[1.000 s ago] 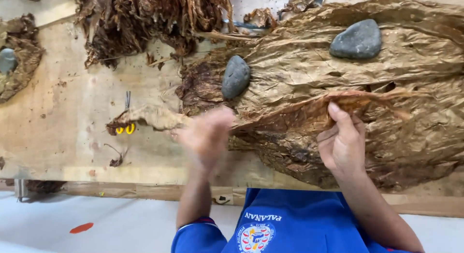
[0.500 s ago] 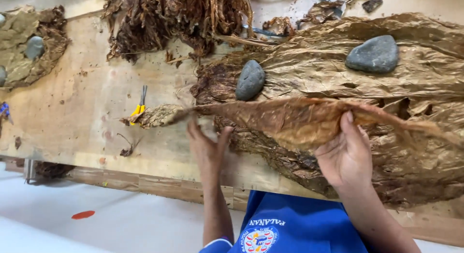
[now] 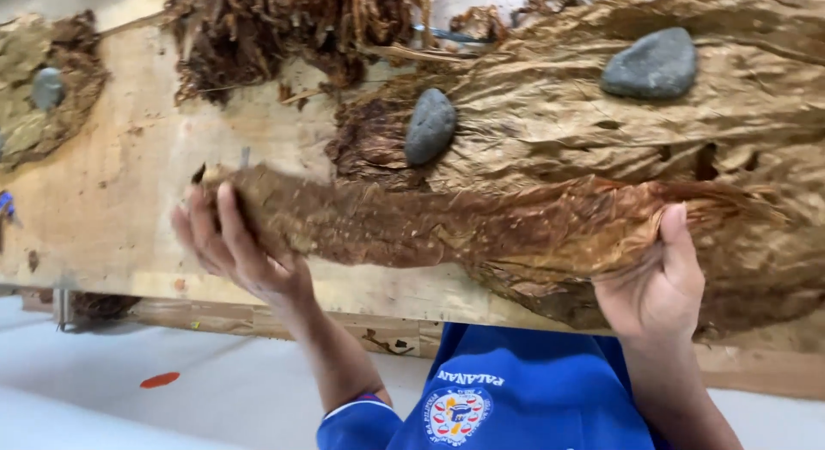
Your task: Spreading out large dried leaves on a wooden surface and using stones to keep them flat and smooth.
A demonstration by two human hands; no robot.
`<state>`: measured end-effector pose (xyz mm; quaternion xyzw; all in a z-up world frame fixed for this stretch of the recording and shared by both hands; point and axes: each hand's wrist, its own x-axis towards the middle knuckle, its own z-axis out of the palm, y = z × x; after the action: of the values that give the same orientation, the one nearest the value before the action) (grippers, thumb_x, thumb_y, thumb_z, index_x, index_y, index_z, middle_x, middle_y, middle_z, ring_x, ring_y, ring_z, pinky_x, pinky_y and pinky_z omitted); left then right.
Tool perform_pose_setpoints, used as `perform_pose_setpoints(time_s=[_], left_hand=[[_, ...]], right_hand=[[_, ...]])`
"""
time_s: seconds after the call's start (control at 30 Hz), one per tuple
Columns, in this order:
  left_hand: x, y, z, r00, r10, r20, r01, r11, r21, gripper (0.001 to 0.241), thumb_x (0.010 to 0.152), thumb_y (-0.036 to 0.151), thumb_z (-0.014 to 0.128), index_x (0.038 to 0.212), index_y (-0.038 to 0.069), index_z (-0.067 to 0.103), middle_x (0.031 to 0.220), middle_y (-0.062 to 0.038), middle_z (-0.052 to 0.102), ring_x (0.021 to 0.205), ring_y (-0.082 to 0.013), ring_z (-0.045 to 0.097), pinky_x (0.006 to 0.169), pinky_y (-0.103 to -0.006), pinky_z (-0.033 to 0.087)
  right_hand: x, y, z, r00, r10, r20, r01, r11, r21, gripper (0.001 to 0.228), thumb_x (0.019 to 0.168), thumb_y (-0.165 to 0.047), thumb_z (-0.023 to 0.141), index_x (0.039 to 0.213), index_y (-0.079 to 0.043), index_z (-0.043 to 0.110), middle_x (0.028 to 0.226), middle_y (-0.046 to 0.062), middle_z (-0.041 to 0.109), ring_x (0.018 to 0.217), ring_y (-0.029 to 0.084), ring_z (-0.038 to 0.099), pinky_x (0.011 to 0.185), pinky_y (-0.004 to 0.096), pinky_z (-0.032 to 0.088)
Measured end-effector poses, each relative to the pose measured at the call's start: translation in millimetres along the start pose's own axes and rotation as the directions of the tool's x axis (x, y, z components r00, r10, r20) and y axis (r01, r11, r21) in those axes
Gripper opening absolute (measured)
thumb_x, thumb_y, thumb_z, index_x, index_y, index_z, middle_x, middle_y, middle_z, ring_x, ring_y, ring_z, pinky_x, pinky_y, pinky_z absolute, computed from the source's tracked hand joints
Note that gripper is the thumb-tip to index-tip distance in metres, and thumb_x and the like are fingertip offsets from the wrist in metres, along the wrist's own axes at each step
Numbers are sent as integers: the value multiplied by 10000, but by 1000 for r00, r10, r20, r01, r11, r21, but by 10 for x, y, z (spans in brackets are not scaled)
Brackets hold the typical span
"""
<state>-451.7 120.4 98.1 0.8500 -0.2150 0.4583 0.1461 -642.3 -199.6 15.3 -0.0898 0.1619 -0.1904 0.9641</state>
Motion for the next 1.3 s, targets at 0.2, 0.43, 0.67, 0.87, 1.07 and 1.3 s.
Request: perform_pose_setpoints(time_s=[0.2,0.43,0.67,0.87,1.07,1.3], left_hand=[[-24,644,131,941,107,322,42,905,-423,387,1022,-120,464,1348,-2,636,1370,-232,625,1297,-392,611,1168,-498,494],[-282,1754,574,823,447,350,36,574,-818,334,939,341,830,1182,133,735,1175,-51,753,1065,-214,736,897,-352,544],[-176,1785,770,634,539,555,191,586,-788,356,984,353,688,1185,67,622,1125,-126,640,1026,-278,603,886,-418,514],[383,1605,792,585,531,614,401,468,-787,199,1111,220,429,1037,57,517,845,-49,625,618,-144,569,492,-245,472],[882,1535,954,497,524,692,430,544,-721,146,1124,166,415,1053,55,477,824,-76,601,570,-127,551,455,-212,494],[990,1640,1216,425,696,579,389,437,-811,415,1083,466,380,1181,82,502,856,-47,693,557,-94,531,450,-252,424]], right_hand=[[-64,-245,-207,941,-242,-238,188,955,-229,420,1061,-380,577,1347,-82,661,1338,86,706,1311,251,661,1130,406,557],[-61,-187,-195,913,-393,-106,362,903,-234,397,1095,-296,569,1426,-77,595,1404,105,670,1340,267,640,1197,450,539],[-32,-136,-200,913,-408,-8,390,878,-277,452,1080,-391,581,1371,-47,615,1359,133,680,1305,319,655,1143,483,567],[82,-117,-71,919,-394,16,365,834,-413,501,1001,-525,658,1356,-175,611,1349,59,659,1342,295,631,1145,528,573],[177,-53,90,881,-472,8,434,803,-408,543,987,-520,661,1375,-143,608,1375,39,655,1373,271,619,1200,501,564],[223,-109,-47,828,-508,238,554,675,-487,884,936,-725,690,1605,-237,380,1536,10,528,1521,275,513,1303,512,513]])
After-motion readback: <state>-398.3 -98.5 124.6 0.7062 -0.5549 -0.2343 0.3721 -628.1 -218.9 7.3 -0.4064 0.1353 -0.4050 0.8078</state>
